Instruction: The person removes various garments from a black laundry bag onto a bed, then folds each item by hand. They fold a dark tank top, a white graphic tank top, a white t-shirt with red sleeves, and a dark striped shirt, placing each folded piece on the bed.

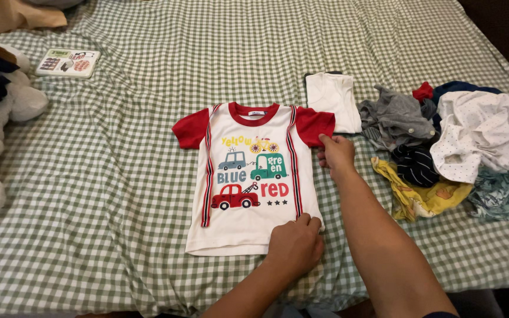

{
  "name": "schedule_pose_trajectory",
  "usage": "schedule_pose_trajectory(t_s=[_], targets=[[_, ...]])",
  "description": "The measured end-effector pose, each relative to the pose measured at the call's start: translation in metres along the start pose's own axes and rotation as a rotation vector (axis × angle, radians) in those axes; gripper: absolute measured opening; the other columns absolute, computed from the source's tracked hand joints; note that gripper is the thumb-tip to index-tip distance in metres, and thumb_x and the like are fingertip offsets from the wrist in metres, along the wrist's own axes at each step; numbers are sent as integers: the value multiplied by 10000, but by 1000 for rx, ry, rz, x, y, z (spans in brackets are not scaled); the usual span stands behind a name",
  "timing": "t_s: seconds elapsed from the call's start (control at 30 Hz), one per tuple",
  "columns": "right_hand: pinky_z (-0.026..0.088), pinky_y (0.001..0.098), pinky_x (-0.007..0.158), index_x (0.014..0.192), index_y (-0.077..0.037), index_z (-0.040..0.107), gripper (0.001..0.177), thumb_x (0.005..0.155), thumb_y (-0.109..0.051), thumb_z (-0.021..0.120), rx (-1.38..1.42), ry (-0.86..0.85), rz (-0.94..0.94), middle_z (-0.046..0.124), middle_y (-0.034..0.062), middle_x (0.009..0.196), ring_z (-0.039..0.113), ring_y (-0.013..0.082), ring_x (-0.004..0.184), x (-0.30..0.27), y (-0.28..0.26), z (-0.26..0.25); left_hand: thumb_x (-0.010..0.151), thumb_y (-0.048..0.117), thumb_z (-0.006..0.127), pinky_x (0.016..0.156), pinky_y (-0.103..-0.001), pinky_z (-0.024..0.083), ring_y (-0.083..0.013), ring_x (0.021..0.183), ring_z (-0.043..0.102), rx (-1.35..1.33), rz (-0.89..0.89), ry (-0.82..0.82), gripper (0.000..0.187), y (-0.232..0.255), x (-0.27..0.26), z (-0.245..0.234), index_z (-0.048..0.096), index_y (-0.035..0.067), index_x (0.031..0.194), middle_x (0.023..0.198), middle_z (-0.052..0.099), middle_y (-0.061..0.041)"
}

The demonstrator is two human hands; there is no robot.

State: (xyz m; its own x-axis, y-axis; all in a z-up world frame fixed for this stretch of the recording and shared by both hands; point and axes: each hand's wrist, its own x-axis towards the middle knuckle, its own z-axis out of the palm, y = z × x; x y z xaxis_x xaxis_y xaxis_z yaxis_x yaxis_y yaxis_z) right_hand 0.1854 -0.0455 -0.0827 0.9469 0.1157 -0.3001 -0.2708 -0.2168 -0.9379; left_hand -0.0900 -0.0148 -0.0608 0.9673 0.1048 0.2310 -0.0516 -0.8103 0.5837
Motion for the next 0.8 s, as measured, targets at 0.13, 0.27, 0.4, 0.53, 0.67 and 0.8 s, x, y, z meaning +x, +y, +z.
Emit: schedule_pose_trajectory(t_s=[0.13, 0.27, 0.4, 0.53, 0.67, 0.8], targets=[[477, 291, 450, 968, -56, 642, 225, 953, -271, 705, 36, -10, 18, 684, 55, 782, 629, 133, 581, 8, 6, 0, 854, 191, 660, 597, -497, 520, -334, 727, 674, -28, 6, 71, 184, 5, 0, -10, 638, 81, 1001, 890, 649, -120], [472, 311, 455, 980, -62, 647, 175, 947, -230, 685, 274, -54, -26, 684, 95, 764, 633, 186, 580, 36, 15, -10, 824, 184, 638, 614, -503, 514, -347, 754, 675, -126, -21, 176, 201, 19, 8, -32, 612, 64, 983, 824, 659, -136], [547, 334, 653, 941, -75, 709, 34, 966, -93, 724, 725, 9, -246, 724, 56, 885, 691, 196, 741, 74, 5, -46, 866, 180, 611, 684, -533, 504, -397, 757, 663, -344, 1, 141, 256, 49, 26, -61, 586, 42, 1081, 802, 658, -183], [524, 321, 709, 867, -55, 746, 177, 987, -167, 680, 56, 489, -802, 712, 32, 853, 639, 152, 764, 83, -51, -125, 915, 163, 545, 664, -501, 475, -398, 767, 649, -678, 106, 122, 306, 92, 34, -84, 514, 36, 1192, 774, 639, -175], [493, 310, 675, 815, -45, 641, 222, 1001, -144, 714, 298, 176, -964, 652, 18, 803, 573, 130, 721, 73, -150, -113, 959, 115, 511, 631, -424, 471, -275, 691, 588, -924, 31, 241, 250, 97, 30, -99, 497, 57, 1202, 784, 572, -113], [490, 296, 712, 880, -38, 579, 260, 1042, -158, 744, 93, 138, -1269, 560, -3, 861, 514, 109, 786, 35, -198, 9, 1036, 146, 429, 562, -326, 404, -122, 644, 438, -1158, -257, 331, 165, 38, -5, -102, 561, 75, 1104, 778, 498, -3]])
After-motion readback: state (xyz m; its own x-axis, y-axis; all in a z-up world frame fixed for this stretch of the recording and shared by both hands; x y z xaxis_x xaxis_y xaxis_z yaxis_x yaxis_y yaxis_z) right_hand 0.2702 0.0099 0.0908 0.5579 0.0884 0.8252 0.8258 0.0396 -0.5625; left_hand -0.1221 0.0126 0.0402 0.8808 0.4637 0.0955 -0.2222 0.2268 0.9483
